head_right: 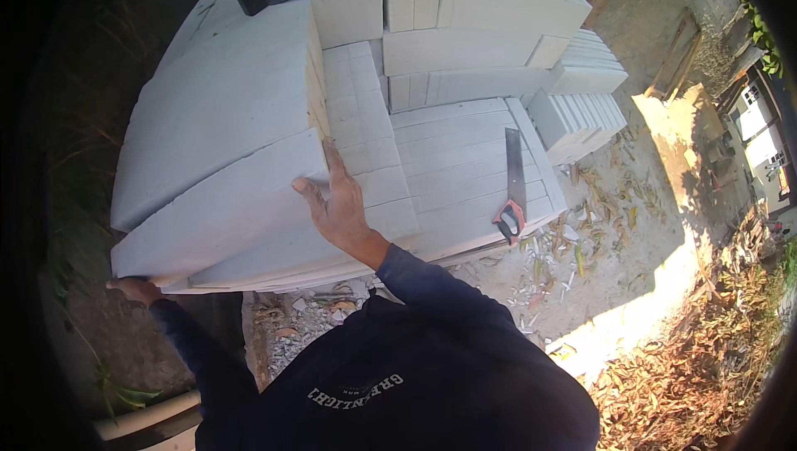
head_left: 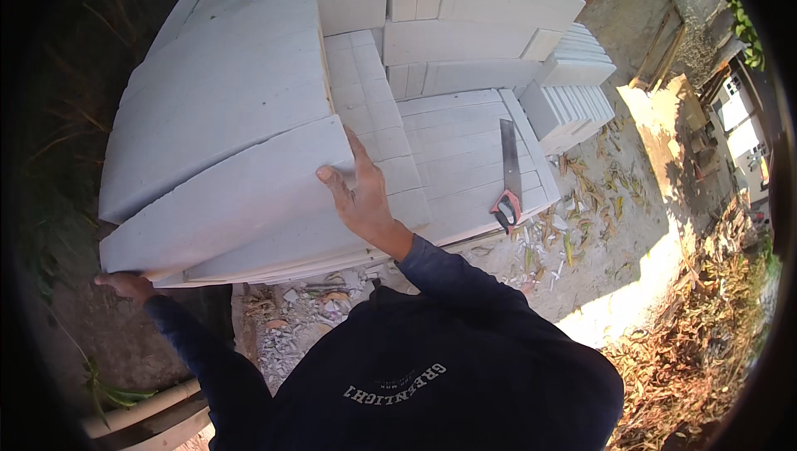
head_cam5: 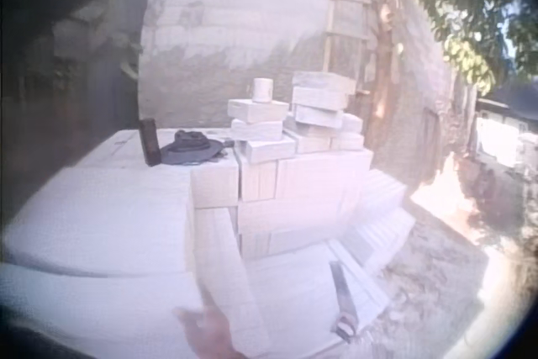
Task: The person uses a hand saw to cut a long white wooden plank into smaller pieces. They repeatedly position the plank, saw through it, and stack the cut pieces. At one point, they briefly handle a phone, a hat, and a mug before resuming the cutting task.
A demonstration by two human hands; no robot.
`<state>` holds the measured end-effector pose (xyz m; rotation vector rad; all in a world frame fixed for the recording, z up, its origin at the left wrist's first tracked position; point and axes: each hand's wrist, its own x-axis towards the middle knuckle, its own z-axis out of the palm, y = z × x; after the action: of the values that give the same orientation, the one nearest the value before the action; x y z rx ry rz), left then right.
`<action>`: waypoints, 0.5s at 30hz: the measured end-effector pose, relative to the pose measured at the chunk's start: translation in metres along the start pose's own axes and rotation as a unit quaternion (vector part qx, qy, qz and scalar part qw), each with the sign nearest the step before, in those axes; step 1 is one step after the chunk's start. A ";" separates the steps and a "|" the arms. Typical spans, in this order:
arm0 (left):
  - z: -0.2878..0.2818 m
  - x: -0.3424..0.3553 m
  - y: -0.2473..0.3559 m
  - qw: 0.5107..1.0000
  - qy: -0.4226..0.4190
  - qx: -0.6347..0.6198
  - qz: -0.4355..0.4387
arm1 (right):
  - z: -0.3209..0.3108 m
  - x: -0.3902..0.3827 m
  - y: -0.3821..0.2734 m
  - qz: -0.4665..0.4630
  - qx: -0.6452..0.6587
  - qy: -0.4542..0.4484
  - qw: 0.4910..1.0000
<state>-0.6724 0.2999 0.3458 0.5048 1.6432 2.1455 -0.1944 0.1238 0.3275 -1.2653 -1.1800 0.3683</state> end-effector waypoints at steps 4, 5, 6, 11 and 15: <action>-0.056 -0.052 0.030 0.984 0.162 -0.014 -0.076 | -0.005 0.001 0.003 -0.044 0.021 0.007 0.999; -0.071 -0.055 0.025 0.979 0.190 -0.003 -0.075 | -0.010 0.000 0.005 -0.058 0.022 -0.005 0.998; -0.076 -0.060 0.024 0.979 0.193 0.009 -0.066 | -0.016 -0.001 0.006 -0.051 0.031 -0.004 0.998; -0.091 -0.075 0.018 0.985 0.159 0.064 0.006 | -0.023 0.002 0.010 -0.081 0.069 0.022 0.994; -0.100 -0.076 0.013 0.984 0.130 0.101 0.062 | -0.010 0.021 0.012 -0.045 0.136 0.061 0.988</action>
<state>-0.6586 0.1753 0.3298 0.4075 2.0346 2.2229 -0.1729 0.1391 0.3287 -0.9809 -1.0392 0.3668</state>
